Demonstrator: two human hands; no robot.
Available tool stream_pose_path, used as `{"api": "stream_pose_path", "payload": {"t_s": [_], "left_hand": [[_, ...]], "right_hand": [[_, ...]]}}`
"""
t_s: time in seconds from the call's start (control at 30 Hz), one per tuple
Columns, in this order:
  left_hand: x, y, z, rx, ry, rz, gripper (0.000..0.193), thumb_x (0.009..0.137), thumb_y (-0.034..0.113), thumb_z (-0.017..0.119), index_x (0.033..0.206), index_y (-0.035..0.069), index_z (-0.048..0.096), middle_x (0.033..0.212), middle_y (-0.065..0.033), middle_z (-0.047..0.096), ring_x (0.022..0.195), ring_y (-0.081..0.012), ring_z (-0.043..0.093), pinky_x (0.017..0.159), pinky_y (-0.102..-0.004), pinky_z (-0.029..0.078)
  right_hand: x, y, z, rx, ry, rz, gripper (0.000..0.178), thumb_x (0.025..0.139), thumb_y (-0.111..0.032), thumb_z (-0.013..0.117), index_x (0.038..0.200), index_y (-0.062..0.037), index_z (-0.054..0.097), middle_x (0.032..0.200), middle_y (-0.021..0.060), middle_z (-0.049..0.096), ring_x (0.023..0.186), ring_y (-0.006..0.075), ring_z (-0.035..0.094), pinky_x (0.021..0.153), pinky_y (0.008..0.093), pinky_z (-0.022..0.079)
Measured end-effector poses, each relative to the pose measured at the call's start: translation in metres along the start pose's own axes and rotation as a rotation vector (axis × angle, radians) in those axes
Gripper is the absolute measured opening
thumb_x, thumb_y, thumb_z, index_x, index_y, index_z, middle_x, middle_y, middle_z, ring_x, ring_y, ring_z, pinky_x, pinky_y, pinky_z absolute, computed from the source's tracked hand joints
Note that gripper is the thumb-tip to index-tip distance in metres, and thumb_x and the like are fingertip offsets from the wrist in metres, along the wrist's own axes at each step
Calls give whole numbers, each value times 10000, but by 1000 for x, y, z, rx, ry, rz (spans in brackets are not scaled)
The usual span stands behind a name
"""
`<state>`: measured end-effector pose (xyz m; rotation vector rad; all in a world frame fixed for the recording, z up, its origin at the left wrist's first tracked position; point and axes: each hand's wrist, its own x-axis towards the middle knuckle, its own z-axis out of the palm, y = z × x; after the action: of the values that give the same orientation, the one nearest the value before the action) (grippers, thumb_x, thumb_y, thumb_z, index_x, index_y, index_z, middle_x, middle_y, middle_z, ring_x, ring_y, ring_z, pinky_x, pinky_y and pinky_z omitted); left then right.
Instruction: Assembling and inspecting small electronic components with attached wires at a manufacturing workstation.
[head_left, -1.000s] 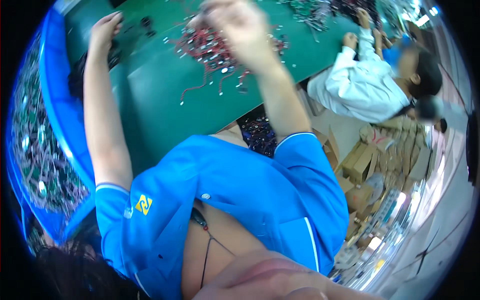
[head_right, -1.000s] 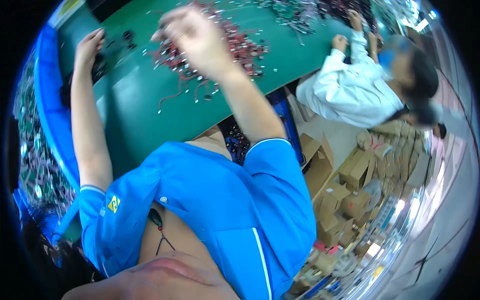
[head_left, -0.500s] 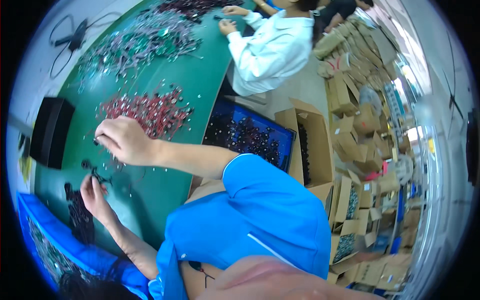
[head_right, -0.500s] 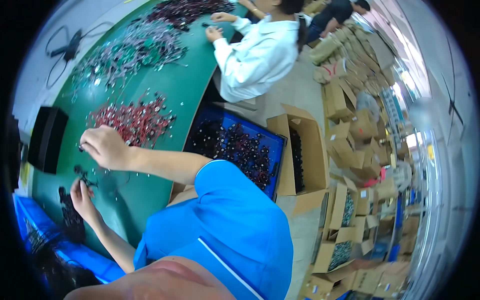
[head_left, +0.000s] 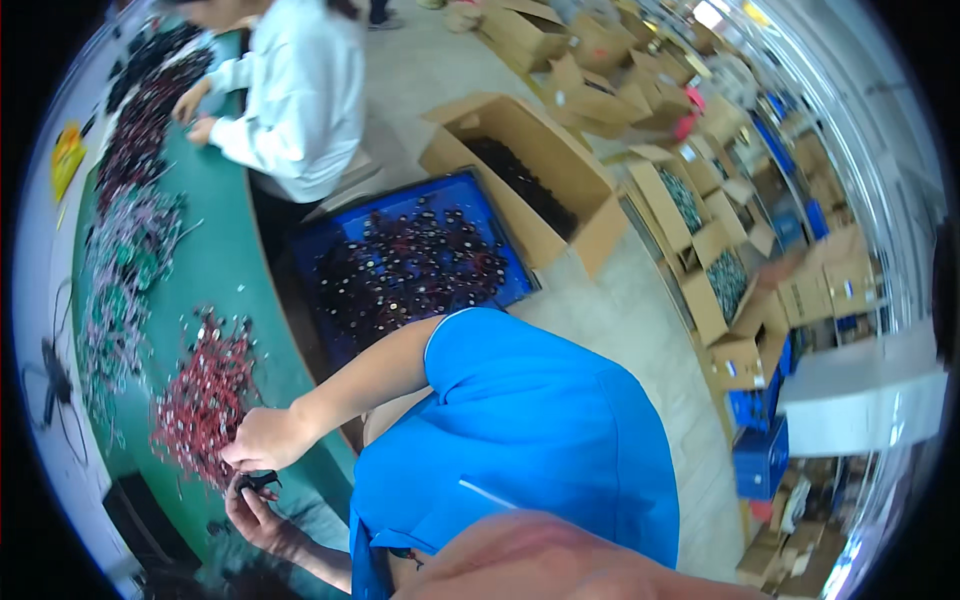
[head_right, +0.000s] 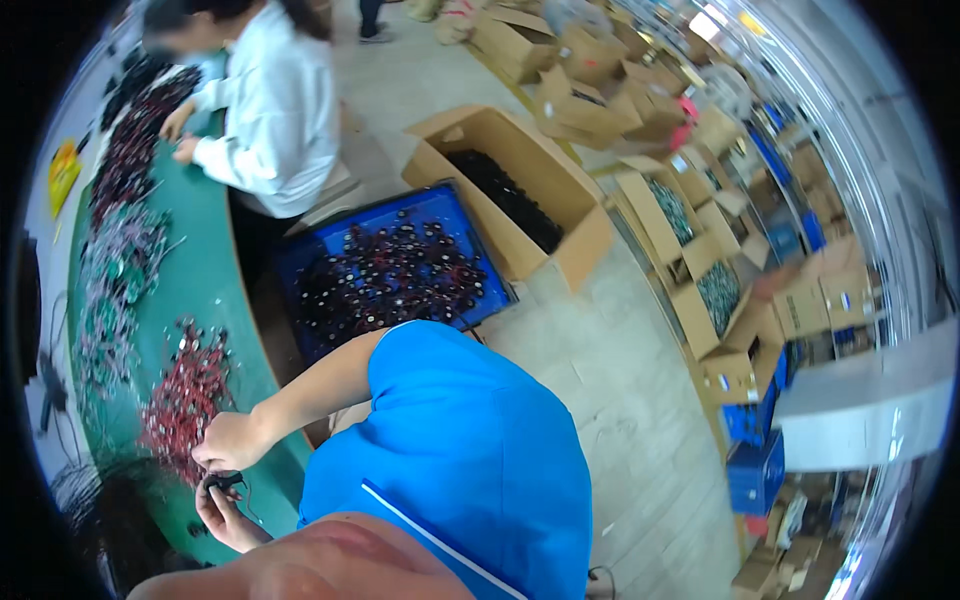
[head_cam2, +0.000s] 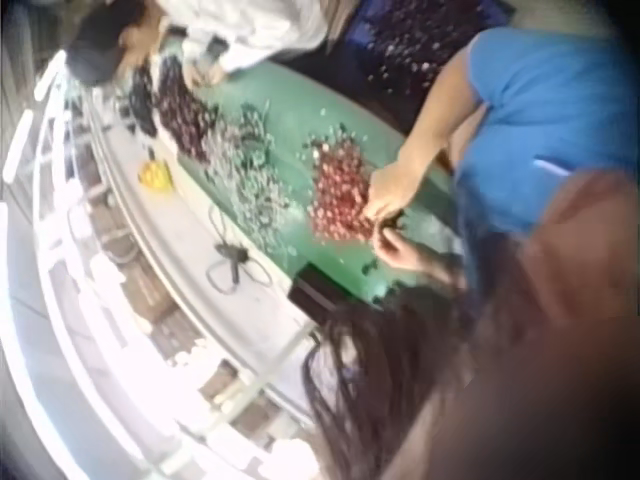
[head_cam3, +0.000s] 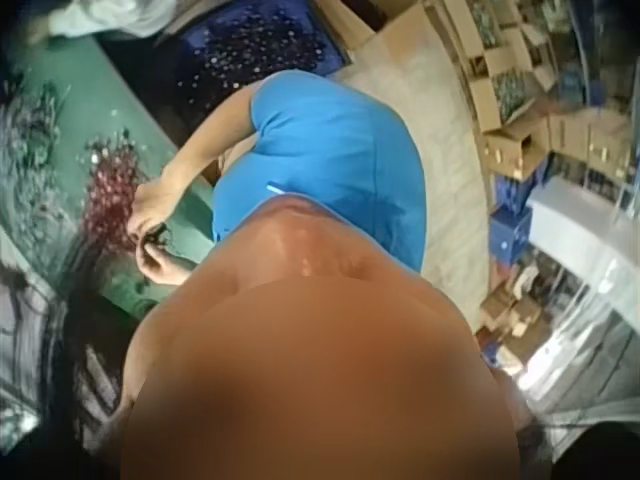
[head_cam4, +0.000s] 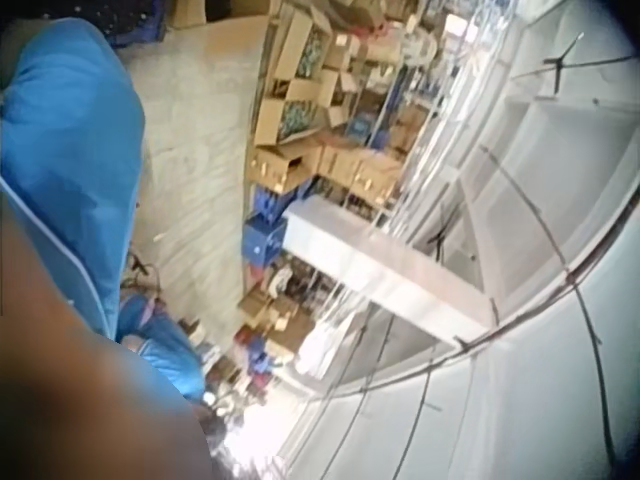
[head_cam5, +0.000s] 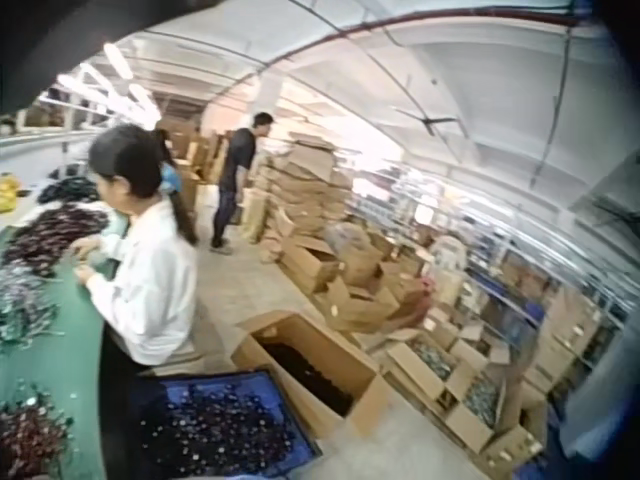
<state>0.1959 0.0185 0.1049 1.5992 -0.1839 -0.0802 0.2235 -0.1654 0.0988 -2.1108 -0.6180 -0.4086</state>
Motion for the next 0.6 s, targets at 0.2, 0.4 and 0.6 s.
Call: {"api": "stream_pose_path", "payload": {"t_s": [0.2, 0.4, 0.6], "left_hand": [[19, 4, 57, 320, -38, 14, 201, 973, 99, 503, 1141, 30, 587, 988, -58, 616, 666, -81, 467, 602, -184, 389], [32, -19, 75, 222, 10, 97, 220, 976, 108, 509, 1171, 43, 590, 979, -52, 612, 653, -74, 469, 579, -179, 388], [28, -20, 73, 387, -134, -5, 256, 970, 92, 522, 1214, 53, 585, 983, -51, 610, 647, -79, 478, 574, -182, 397]], "right_hand": [[-40, 26, -44, -111, 24, 86, 126, 813, -164, 622, 777, -65, 552, 620, 99, 626, 528, 349, 582, 503, 404, 451], [-48, 32, -53, 150, 249, 222, 114, 799, -133, 627, 759, -58, 552, 601, 84, 618, 511, 315, 571, 489, 378, 436], [-51, 43, -41, 401, 121, 403, 25, 777, -109, 616, 768, -100, 594, 663, 71, 650, 521, 252, 568, 489, 345, 428]]}}
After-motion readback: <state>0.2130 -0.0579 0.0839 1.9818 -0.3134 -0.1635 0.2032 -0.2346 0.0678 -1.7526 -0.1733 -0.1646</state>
